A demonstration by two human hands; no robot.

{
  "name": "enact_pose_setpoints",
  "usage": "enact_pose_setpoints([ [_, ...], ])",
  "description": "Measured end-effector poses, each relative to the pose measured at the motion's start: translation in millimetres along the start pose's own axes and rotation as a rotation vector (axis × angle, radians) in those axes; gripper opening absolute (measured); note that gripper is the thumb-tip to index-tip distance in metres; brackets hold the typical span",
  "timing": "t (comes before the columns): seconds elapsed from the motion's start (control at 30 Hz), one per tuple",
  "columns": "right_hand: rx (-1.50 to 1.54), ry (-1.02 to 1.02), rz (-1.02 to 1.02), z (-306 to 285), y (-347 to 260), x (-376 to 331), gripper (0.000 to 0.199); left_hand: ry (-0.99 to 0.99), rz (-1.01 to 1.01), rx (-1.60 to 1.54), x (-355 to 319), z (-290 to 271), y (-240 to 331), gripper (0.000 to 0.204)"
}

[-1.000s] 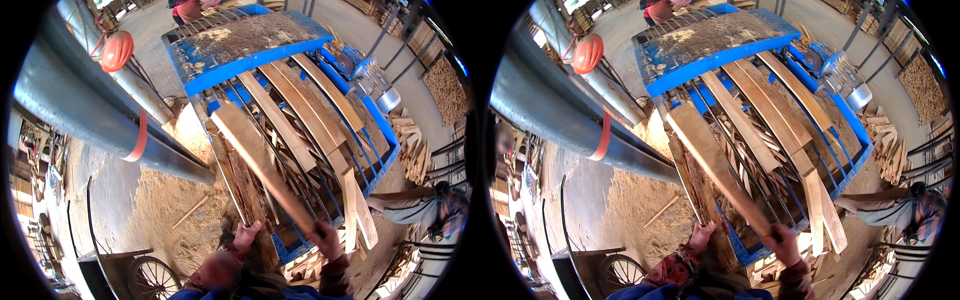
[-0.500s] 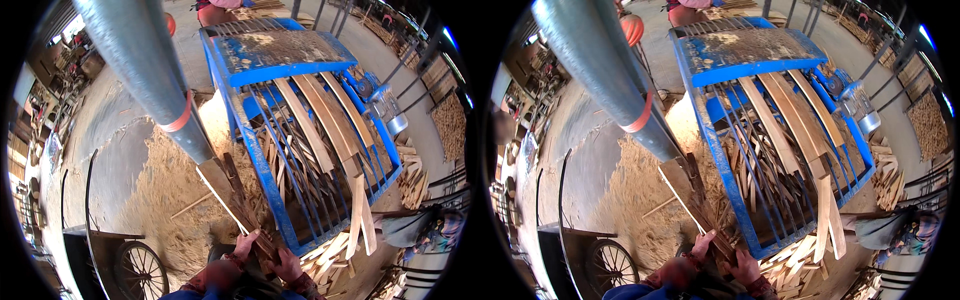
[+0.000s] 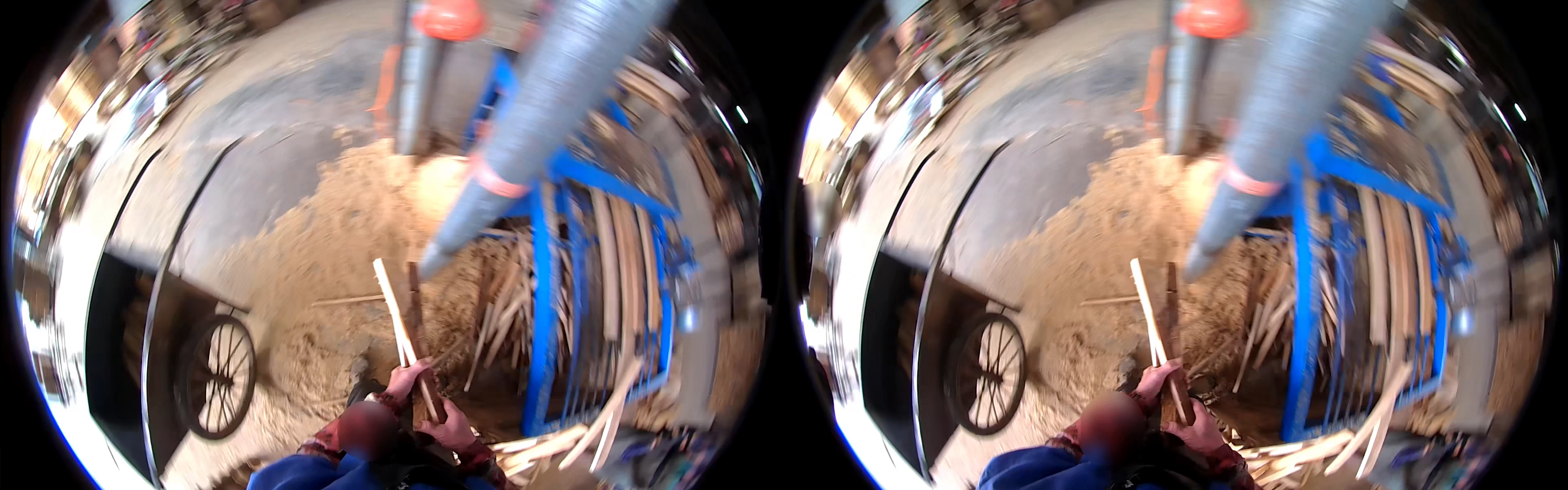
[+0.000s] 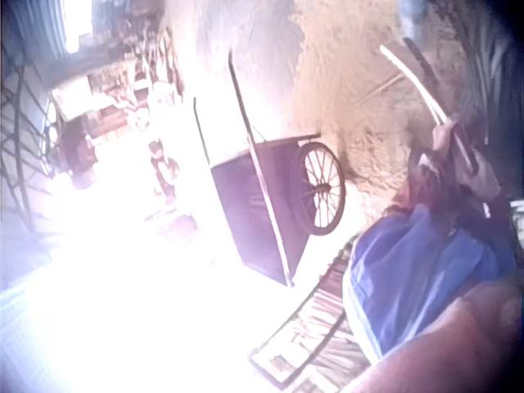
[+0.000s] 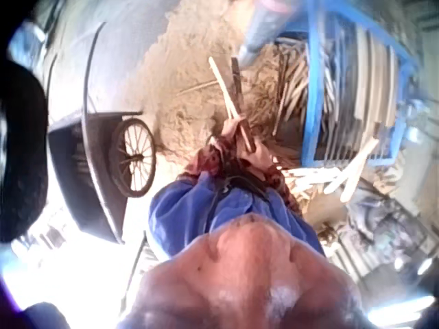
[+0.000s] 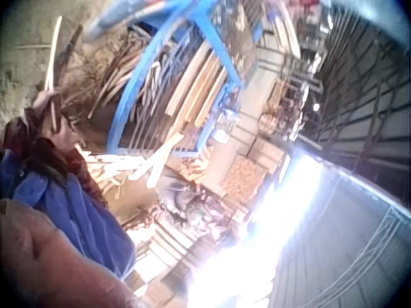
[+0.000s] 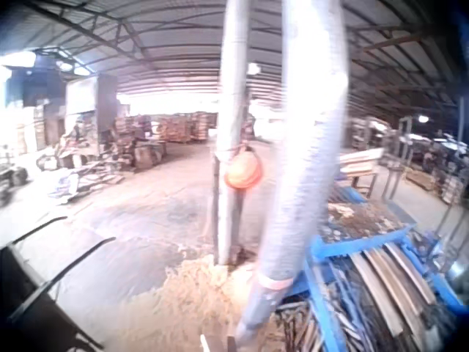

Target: The person picks up wooden planks and offcuts from a blue metal rack and the floor, then places them into a black wheelbarrow. The person repeatedly gathers small pieces of wood and loads them into the wheelbarrow throughout the clip.

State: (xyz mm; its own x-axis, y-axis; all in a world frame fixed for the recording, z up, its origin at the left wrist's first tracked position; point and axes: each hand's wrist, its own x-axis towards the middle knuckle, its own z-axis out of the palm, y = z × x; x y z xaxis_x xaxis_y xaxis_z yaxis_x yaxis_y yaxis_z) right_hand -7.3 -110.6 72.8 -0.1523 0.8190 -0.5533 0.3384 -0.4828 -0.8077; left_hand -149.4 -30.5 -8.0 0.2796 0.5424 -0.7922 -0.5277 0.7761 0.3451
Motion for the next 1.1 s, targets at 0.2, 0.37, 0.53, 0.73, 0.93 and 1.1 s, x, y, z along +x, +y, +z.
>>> enact_pose_setpoints([
  [0.2,-0.010,-0.126,-0.092,69.3,-22.6,32.0,0.063,0.217,0.115,0.049,-40.0,-61.3,38.1,0.046],
  [0.37,-0.182,-0.286,-0.205,115.9,-43.3,46.9,0.070,0.286,0.372,-0.195,-72.6,-111.9,54.4,0.035],
  [0.53,-0.367,-0.429,-0.476,174.2,-84.5,69.0,0.087,0.439,0.719,-0.271,-124.1,-164.9,95.3,0.043],
  [0.73,-0.143,-0.692,-0.513,227.5,-114.6,92.9,0.078,0.813,1.074,-0.206,-203.1,-257.4,147.4,0.040],
  [0.93,-0.275,-0.683,-0.463,213.0,-75.8,122.4,0.062,0.937,0.981,0.104,-337.1,-438.4,275.2,0.029],
  [1.1,-0.442,-0.585,-0.427,171.0,-19.0,143.9,0.049,1.250,0.804,-0.080,-376.3,-541.4,324.0,0.051],
])
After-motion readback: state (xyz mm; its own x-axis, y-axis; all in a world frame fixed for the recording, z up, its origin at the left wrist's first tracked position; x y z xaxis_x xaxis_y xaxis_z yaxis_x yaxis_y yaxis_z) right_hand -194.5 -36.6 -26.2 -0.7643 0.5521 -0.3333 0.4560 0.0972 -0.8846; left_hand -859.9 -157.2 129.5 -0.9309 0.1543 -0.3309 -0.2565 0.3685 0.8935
